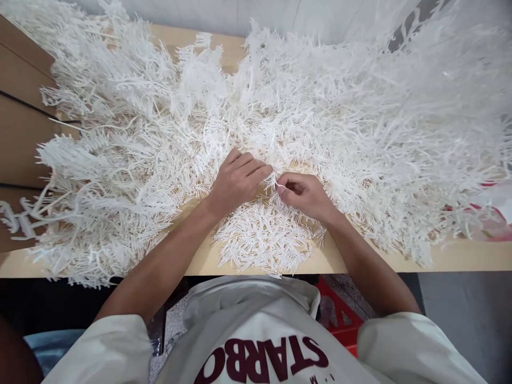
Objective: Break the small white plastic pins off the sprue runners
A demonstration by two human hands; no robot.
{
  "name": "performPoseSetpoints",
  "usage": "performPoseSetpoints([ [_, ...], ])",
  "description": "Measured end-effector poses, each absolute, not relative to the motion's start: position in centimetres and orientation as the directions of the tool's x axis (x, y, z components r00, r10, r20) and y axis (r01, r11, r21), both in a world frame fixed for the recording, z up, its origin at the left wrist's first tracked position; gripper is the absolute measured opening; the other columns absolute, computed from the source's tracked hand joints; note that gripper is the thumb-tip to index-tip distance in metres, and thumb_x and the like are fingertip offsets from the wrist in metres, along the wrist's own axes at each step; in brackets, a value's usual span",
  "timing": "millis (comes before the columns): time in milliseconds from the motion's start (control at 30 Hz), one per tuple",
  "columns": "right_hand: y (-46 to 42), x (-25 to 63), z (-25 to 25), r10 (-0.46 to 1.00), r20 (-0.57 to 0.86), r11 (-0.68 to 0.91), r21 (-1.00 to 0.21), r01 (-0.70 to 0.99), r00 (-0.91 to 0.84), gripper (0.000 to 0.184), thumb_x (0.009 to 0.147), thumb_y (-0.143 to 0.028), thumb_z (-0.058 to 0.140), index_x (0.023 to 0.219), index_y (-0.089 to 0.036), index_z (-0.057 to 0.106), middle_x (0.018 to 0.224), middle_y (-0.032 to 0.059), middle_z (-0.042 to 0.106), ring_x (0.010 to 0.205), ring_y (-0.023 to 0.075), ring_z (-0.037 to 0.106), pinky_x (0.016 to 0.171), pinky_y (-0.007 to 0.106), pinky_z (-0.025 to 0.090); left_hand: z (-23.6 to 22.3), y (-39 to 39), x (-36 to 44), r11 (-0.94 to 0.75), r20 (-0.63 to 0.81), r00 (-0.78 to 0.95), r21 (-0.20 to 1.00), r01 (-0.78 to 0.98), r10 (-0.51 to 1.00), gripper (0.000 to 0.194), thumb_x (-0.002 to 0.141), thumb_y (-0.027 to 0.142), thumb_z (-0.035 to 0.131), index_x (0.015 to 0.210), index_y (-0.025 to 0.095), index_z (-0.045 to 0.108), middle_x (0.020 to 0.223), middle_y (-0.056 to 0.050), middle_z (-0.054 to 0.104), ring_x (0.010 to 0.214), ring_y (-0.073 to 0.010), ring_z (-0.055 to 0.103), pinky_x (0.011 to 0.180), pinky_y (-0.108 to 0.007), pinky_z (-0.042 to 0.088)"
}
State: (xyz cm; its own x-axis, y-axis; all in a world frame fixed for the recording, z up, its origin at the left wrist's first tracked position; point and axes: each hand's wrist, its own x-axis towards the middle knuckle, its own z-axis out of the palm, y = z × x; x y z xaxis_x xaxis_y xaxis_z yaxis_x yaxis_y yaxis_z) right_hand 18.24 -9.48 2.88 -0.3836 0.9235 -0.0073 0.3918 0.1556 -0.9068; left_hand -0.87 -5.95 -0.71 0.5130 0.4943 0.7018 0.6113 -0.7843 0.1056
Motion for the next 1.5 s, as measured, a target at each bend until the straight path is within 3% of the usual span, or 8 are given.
performPoseSetpoints([
  [433,-9.9,19.0,3.5,0.850,0.197,0.367,-0.887,0.281,-0.489,0.019,0.071,-0.011,0.058,0.058,-0.018,0.046,0.053,-0.0080,0.039,0.047,0.0026,0.030,0.042,0.018,0.023,-0.2,-6.7,0.0,-0.800,0.725,0.454,0.225,0.556,0.519,0.015,0.088,0.010,0.046,0.084,0.022,0.054,0.070,0.007,0.066,0.065,-0.0098,0.054,0.067,-0.031,0.034],
  [733,-9.7,19.4,3.4,0.819,0.175,0.293,-0.946,0.136,-0.547,0.017,0.071,-0.011,0.056,0.057,-0.017,0.047,0.051,-0.0077,0.040,0.045,0.0020,0.031,0.040,0.017,0.022,-0.6,-6.7,0.5,-0.826,0.763,0.444,0.202,0.527,0.470,0.014,0.087,0.009,0.048,0.085,0.021,0.054,0.070,0.006,0.066,0.065,-0.0092,0.052,0.068,-0.029,0.032],
  [867,-11.0,18.8,3.4,0.594,0.302,0.310,-0.941,-0.135,-0.745,0.013,0.069,-0.012,0.053,0.059,-0.019,0.051,0.049,-0.0079,0.044,0.045,0.0034,0.037,0.043,0.018,0.031,-1.1,-5.1,-0.7,-0.644,0.783,0.127,0.394,0.656,0.609,0.028,0.095,0.022,0.042,0.067,0.019,0.047,0.056,0.004,0.054,0.056,-0.0106,0.043,0.065,-0.031,0.030],
  [933,-11.5,18.5,3.4,0.553,0.305,0.366,-0.925,-0.102,-0.776,0.012,0.069,-0.010,0.053,0.065,-0.020,0.057,0.053,-0.0063,0.051,0.049,0.0048,0.043,0.048,0.020,0.037,-1.3,-4.6,-1.4,-0.554,0.749,0.029,0.463,0.692,0.662,0.031,0.094,0.029,0.045,0.064,0.019,0.044,0.055,0.003,0.049,0.056,-0.0112,0.043,0.067,-0.032,0.031],
  [1033,-11.0,18.6,3.2,0.708,0.341,0.446,-0.895,0.017,-0.619,0.014,0.076,-0.012,0.053,0.078,-0.022,0.063,0.065,-0.0026,0.060,0.057,0.0074,0.051,0.054,0.023,0.042,-1.3,-4.6,-1.6,-0.632,0.784,0.161,0.340,0.697,0.599,0.025,0.095,0.029,0.044,0.072,0.019,0.048,0.060,0.004,0.053,0.059,-0.0095,0.047,0.071,-0.032,0.035],
  [1200,-9.7,18.6,2.8,0.887,0.438,0.441,-0.712,0.546,-0.145,0.009,0.083,-0.027,0.056,0.085,-0.021,0.062,0.079,0.0011,0.059,0.068,0.0102,0.052,0.060,0.026,0.042,-0.6,-5.6,-1.1,-0.709,0.830,0.355,0.067,0.702,0.430,0.012,0.094,0.026,0.046,0.086,0.021,0.053,0.070,0.004,0.062,0.064,-0.0088,0.055,0.069,-0.032,0.037],
  [1367,-10.2,17.6,2.8,0.914,0.328,0.406,-0.747,0.526,-0.240,0.026,0.089,-0.040,0.051,0.075,-0.019,0.059,0.070,-0.0010,0.057,0.062,0.0080,0.047,0.057,0.024,0.036,0.2,-6.1,-1.1,-0.726,0.829,0.485,-0.150,0.671,0.278,0.007,0.088,0.020,0.057,0.094,0.020,0.056,0.076,0.005,0.068,0.064,-0.0086,0.056,0.065,-0.030,0.037],
  [1500,-10.2,17.4,2.6,0.951,0.240,0.303,-0.859,0.413,-0.197,0.025,0.086,-0.041,0.056,0.075,-0.019,0.061,0.069,-0.0020,0.056,0.060,0.0069,0.048,0.054,0.022,0.036,0.3,-6.2,-1.1,-0.781,0.800,0.537,-0.148,0.607,0.266,0.009,0.089,0.020,0.056,0.098,0.019,0.055,0.077,0.004,0.067,0.067,-0.0086,0.056,0.066,-0.029,0.039],
])
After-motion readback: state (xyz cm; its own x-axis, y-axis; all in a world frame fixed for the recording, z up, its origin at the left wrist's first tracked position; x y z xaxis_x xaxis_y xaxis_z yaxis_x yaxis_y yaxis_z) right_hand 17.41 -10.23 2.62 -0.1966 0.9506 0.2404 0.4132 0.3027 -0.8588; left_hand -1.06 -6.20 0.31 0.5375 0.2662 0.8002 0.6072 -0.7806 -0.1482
